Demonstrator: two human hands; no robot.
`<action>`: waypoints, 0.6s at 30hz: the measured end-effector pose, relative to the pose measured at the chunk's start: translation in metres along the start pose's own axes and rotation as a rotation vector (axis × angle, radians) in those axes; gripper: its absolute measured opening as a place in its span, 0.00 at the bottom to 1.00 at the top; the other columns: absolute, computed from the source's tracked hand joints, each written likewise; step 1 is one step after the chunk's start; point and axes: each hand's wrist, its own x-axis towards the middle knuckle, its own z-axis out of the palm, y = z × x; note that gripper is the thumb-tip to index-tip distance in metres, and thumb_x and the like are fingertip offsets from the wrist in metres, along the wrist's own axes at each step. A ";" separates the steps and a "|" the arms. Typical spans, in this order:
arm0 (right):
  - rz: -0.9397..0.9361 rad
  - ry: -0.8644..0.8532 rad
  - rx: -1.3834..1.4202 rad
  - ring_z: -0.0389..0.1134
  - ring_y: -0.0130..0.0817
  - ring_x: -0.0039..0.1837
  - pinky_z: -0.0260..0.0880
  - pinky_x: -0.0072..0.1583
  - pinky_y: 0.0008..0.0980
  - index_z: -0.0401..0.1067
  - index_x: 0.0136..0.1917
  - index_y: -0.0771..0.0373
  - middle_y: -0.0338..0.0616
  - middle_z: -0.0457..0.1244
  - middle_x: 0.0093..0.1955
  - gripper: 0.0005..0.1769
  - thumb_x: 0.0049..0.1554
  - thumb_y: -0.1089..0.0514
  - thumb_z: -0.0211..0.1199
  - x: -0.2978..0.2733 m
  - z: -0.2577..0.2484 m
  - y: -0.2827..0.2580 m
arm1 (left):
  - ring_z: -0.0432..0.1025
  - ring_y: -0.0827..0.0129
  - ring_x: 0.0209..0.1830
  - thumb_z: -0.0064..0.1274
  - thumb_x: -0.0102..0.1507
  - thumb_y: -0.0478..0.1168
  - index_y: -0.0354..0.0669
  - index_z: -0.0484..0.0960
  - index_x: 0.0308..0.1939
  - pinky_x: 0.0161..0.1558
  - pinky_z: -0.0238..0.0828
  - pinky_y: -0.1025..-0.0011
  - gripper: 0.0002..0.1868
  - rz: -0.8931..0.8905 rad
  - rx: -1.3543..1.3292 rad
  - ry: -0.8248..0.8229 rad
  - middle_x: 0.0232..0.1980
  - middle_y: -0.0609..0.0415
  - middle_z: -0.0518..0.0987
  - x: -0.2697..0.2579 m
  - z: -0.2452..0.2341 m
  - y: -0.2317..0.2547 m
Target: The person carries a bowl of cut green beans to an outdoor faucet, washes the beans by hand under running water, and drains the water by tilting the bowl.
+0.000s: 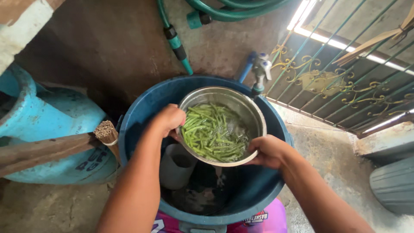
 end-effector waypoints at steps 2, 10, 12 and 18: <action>0.001 0.019 0.032 0.74 0.59 0.53 0.78 0.54 0.54 0.66 0.60 0.80 0.63 0.69 0.51 0.21 0.53 0.73 0.50 0.003 0.007 0.007 | 0.80 0.42 0.36 0.45 0.54 0.32 0.34 0.74 0.58 0.33 0.82 0.46 0.26 0.086 0.218 0.133 0.45 0.34 0.80 -0.018 0.001 0.006; -0.088 0.007 0.044 0.74 0.54 0.46 0.81 0.48 0.54 0.67 0.60 0.75 0.59 0.68 0.49 0.25 0.48 0.74 0.48 -0.017 0.019 0.014 | 0.32 0.37 0.84 0.57 0.57 0.77 0.57 0.51 0.80 0.77 0.33 0.37 0.57 0.304 1.474 -0.018 0.85 0.39 0.39 -0.110 0.102 0.065; -0.212 0.050 0.058 0.75 0.53 0.46 0.81 0.45 0.53 0.67 0.59 0.72 0.58 0.68 0.49 0.26 0.46 0.76 0.48 -0.026 0.024 0.020 | 0.43 0.24 0.75 0.71 0.50 0.69 0.52 0.46 0.80 0.68 0.48 0.35 0.67 0.242 1.453 -0.153 0.81 0.37 0.39 -0.105 0.115 0.055; -0.188 -0.006 0.033 0.72 0.46 0.38 0.70 0.33 0.41 0.69 0.59 0.67 0.54 0.68 0.45 0.26 0.46 0.74 0.49 -0.035 0.029 0.026 | 0.74 0.48 0.60 0.60 0.57 0.53 0.61 0.73 0.72 0.58 0.72 0.52 0.38 0.501 1.207 -0.186 0.61 0.43 0.79 -0.058 0.114 0.018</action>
